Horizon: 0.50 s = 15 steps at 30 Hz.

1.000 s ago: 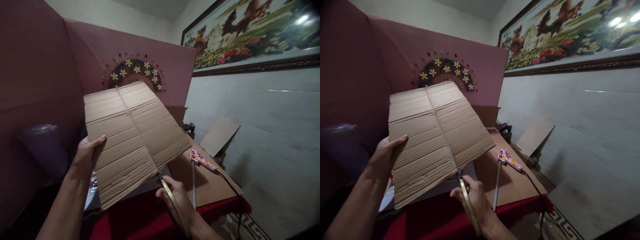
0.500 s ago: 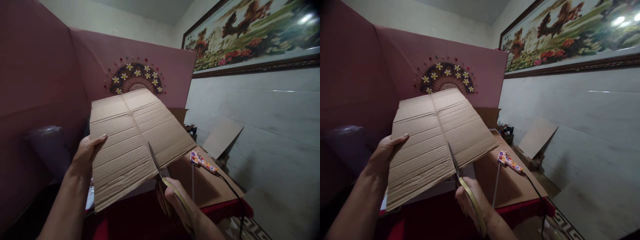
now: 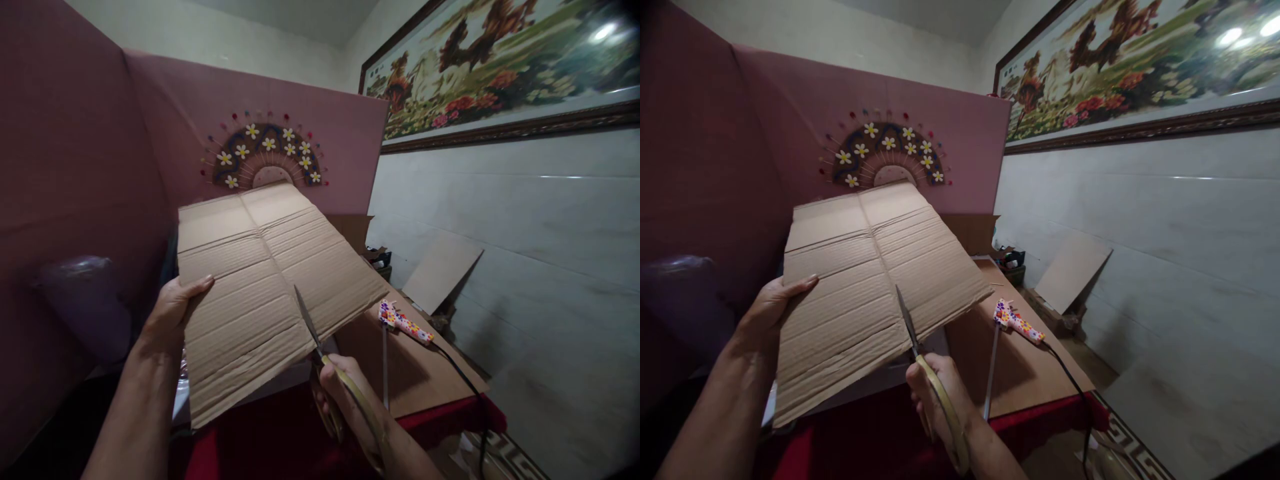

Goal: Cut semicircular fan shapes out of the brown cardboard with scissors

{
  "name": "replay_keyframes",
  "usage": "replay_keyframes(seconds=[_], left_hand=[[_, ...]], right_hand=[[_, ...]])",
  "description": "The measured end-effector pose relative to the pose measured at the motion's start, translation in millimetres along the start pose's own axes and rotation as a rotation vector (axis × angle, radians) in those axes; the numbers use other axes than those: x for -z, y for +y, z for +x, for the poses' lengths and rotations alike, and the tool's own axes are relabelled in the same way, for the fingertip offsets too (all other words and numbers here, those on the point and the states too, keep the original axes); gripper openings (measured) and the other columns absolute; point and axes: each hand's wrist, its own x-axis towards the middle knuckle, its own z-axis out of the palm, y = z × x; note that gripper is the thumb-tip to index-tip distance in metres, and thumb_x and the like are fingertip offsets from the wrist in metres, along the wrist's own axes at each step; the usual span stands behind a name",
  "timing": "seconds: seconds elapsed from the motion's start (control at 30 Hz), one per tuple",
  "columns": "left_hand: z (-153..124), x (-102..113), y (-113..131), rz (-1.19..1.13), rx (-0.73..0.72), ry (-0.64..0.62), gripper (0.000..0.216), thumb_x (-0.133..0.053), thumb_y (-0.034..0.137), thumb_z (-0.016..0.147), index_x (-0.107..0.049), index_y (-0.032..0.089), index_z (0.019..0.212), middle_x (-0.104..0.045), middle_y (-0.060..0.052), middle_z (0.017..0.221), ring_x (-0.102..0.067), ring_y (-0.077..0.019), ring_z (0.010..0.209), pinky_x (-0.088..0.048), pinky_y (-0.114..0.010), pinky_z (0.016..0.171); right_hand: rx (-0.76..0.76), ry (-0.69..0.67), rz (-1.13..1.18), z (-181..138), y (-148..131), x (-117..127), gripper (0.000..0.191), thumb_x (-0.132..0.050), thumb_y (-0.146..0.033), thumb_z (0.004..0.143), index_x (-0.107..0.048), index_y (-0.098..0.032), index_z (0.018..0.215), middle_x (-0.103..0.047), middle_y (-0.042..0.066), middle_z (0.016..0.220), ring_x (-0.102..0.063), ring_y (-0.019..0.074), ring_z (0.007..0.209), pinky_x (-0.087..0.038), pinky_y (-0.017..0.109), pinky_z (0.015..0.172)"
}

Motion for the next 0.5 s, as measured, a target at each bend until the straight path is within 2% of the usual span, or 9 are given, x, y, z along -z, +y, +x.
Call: replay_keyframes(seconds=[0.17,0.3,0.43,0.5], left_hand=[[3,5,-7,-0.043,-0.049,-0.023,0.045,-0.084,0.019,0.040,-0.068,0.010,0.082,-0.073,-0.006,0.067,-0.067,-0.0207,0.058,-0.054,-0.024,0.051],[7,7,-12,-0.032,-0.080,-0.008,0.046,-0.084,0.018,0.043,-0.068,0.010,0.085,-0.073,-0.005,0.068,-0.067,-0.0189,0.060,-0.055,-0.022,0.055],[11,9,-19,-0.040,-0.046,-0.014,0.046,-0.084,0.019,0.046,-0.066,0.012,0.089,-0.073,-0.003,0.074,-0.066,-0.0154,0.060,-0.054,-0.020,0.056],[11,9,-21,-0.045,-0.018,-0.025,0.048,-0.085,0.016,0.043,-0.066,0.013,0.087,-0.073,-0.003,0.075,-0.066,-0.0153,0.061,-0.054,-0.020,0.056]], right_hand=[[0.053,0.074,-0.136,7,19,0,0.062,-0.046,-0.079,0.072,-0.044,-0.018,0.065,-0.037,-0.004,0.055,-0.033,0.0082,0.049,-0.024,0.020,0.043],[0.097,0.116,-0.209,13,25,-1,0.054,-0.052,-0.068,0.079,-0.046,-0.017,0.061,-0.035,-0.005,0.054,-0.029,0.0087,0.052,-0.023,0.021,0.045],[0.114,0.154,-0.251,14,23,-3,0.049,-0.058,-0.060,0.081,-0.050,-0.016,0.060,-0.036,-0.005,0.053,-0.032,0.0085,0.053,-0.025,0.021,0.048],[0.093,0.154,-0.244,13,23,-3,0.050,-0.056,-0.062,0.080,-0.049,-0.016,0.061,-0.037,-0.005,0.052,-0.033,0.0081,0.051,-0.026,0.021,0.047]])
